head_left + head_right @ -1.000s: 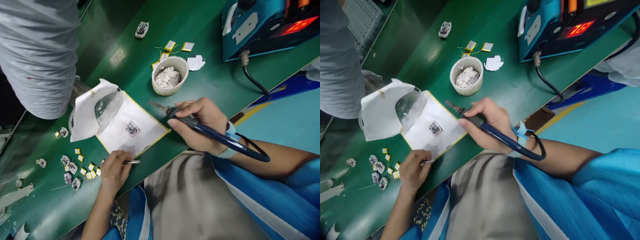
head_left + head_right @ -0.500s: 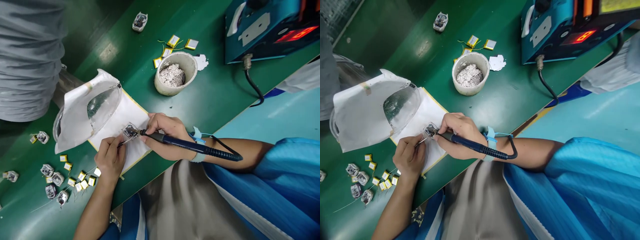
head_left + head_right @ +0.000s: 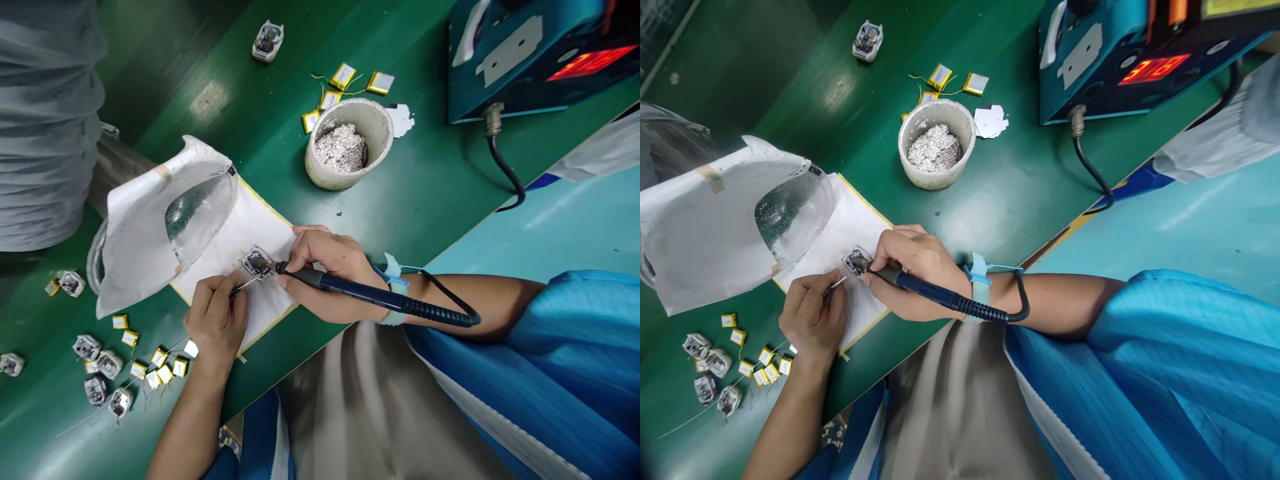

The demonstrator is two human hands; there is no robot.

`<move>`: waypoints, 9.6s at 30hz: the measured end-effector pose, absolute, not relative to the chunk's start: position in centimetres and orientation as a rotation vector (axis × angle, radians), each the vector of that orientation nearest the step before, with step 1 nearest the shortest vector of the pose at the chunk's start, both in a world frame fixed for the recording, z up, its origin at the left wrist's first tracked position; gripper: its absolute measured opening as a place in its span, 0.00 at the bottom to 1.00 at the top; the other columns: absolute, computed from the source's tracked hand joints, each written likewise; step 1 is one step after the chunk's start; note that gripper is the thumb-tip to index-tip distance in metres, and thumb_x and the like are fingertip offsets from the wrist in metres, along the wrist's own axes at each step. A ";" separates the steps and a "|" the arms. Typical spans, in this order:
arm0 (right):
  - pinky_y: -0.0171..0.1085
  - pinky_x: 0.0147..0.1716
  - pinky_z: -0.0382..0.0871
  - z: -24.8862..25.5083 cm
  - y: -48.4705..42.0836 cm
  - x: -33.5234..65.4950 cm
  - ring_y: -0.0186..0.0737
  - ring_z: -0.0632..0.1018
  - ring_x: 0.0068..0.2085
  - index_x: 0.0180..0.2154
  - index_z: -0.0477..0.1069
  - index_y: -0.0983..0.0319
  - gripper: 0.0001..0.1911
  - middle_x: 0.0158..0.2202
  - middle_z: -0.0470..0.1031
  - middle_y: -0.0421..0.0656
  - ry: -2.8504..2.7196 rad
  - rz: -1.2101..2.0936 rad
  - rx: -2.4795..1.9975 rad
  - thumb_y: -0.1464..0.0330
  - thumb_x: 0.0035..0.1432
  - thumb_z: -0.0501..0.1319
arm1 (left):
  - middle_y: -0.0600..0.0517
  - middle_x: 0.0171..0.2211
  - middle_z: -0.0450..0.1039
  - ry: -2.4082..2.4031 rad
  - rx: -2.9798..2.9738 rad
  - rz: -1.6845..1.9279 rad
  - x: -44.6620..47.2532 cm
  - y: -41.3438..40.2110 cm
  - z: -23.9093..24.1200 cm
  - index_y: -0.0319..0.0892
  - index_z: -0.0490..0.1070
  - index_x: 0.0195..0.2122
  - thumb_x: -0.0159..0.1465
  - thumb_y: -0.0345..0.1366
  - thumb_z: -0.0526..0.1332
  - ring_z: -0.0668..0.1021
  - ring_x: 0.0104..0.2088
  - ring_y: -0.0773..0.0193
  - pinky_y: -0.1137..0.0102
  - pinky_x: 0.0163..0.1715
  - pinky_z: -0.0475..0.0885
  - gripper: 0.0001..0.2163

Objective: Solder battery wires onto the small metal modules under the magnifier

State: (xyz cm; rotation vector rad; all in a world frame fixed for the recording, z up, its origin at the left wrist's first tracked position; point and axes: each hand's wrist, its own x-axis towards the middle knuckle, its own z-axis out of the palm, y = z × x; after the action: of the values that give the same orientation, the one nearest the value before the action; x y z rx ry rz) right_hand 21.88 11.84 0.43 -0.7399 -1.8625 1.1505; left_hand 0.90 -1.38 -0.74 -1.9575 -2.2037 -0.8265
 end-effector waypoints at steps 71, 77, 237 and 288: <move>0.44 0.45 0.79 0.6 12.1 22.4 0.42 0.82 0.33 0.39 0.68 0.52 0.12 0.33 0.82 0.36 -1.762 1.047 -0.693 0.68 0.66 0.71 | 0.48 0.41 0.82 -2.598 -1.725 -0.957 -0.4 -1.9 2.2 0.43 0.82 0.45 0.76 0.43 0.66 0.83 0.45 0.59 0.65 0.48 0.77 0.10; 0.41 0.44 0.77 0.4 11.8 22.3 0.39 0.83 0.33 0.37 0.70 0.55 0.11 0.33 0.83 0.37 -1.740 1.141 -0.739 0.67 0.67 0.72 | 0.42 0.49 0.79 -2.196 -1.943 -1.174 -0.8 -0.9 2.2 0.43 0.79 0.54 0.81 0.49 0.57 0.84 0.52 0.55 0.56 0.54 0.81 0.17; 0.43 0.43 0.75 0.0 11.6 21.7 0.38 0.79 0.30 0.35 0.68 0.55 0.10 0.28 0.77 0.36 -1.782 1.103 -0.722 0.69 0.66 0.69 | 0.50 0.40 0.84 -2.131 -1.871 -1.333 0.3 0.4 -2.2 0.43 0.76 0.46 0.70 0.34 0.74 0.90 0.38 0.59 0.64 0.40 0.87 0.09; 0.55 0.61 0.84 -0.4 11.7 21.9 0.41 0.84 0.33 0.37 0.71 0.53 0.09 0.30 0.80 0.35 -1.663 0.940 -0.780 0.66 0.67 0.70 | 0.40 0.61 0.81 -2.108 -2.266 -0.338 2.0 0.4 2.2 0.45 0.75 0.60 0.73 0.39 0.66 0.88 0.49 0.55 0.69 0.29 0.79 0.15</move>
State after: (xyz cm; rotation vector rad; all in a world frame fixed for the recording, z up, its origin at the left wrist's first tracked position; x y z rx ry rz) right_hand 21.87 11.66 -0.41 -0.7799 -1.6627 0.9398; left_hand 2.02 0.37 2.19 -2.2663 -2.1082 -0.3384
